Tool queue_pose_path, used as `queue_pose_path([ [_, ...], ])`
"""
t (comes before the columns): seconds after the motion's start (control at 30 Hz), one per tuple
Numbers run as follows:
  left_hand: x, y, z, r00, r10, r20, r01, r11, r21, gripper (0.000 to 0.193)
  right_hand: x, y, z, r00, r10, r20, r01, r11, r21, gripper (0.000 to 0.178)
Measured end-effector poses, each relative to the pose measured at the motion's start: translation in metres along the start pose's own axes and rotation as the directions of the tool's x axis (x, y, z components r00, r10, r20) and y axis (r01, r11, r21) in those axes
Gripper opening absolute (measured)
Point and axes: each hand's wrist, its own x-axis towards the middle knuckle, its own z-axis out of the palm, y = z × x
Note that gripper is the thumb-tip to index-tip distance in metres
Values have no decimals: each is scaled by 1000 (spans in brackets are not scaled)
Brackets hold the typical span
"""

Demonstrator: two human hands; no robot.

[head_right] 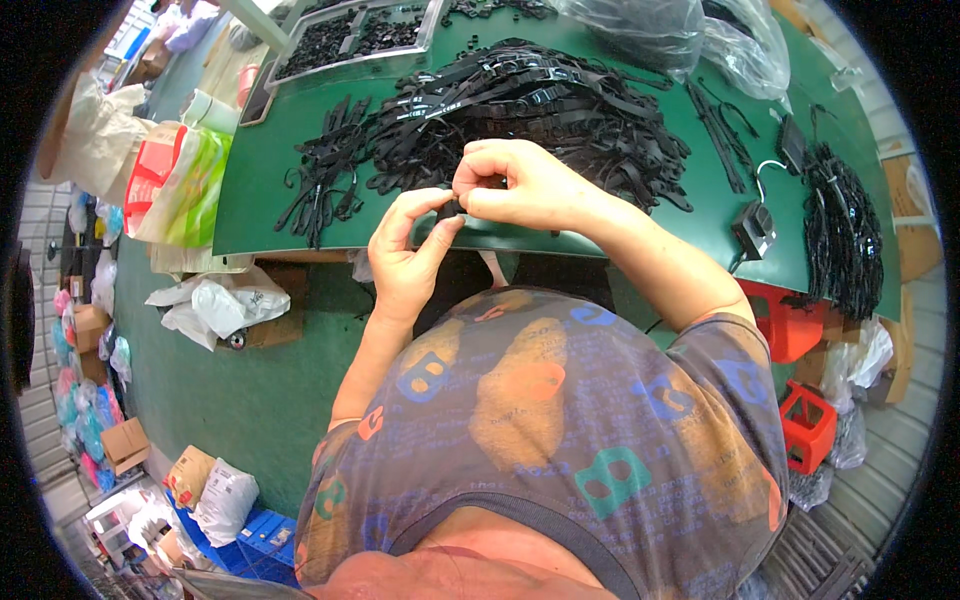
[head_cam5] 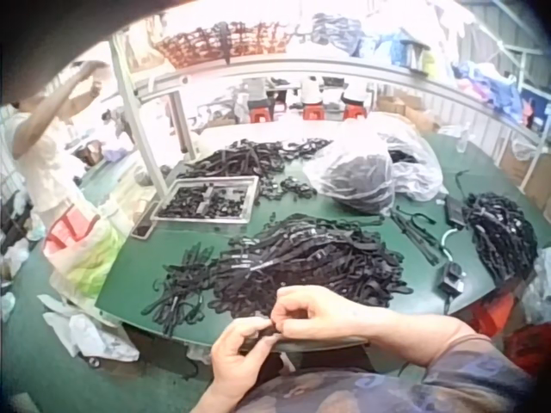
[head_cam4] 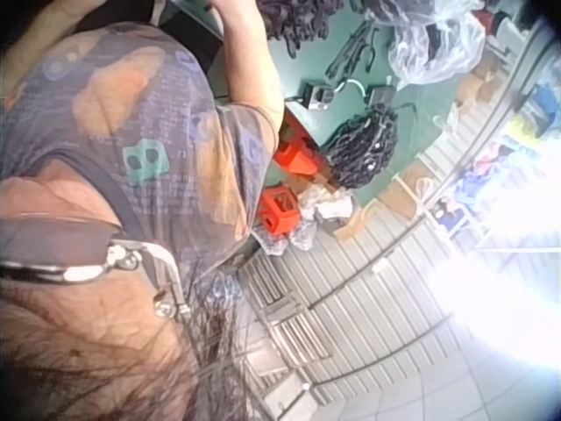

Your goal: Assembling small black plastic buckle and strap components by hand at a workbench.

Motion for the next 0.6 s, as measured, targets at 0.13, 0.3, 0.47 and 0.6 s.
queue_pose_path([
  [0.13, 2, 0, -6, 999, 23, 30, -24, 999, 25, 24, 1, 2, -3, 993, 82, 82, -95, 982, 163, 19],
  [0.3, 0, 3, -11, 996, 28, 80, -19, 995, -101, 27, 2, 11, -7, 982, 54, 183, -91, 975, 202, 27],
  [0.47, 4, 14, -14, 994, 101, 28, -100, 995, -27, 33, 4, 11, 1, 965, -205, 166, 188, 976, 110, 29],
  [0.6, 7, 28, -9, 989, 111, -100, -101, 989, 104, 34, 5, 18, 3, 948, -298, 115, 293, 954, 58, 24],
])
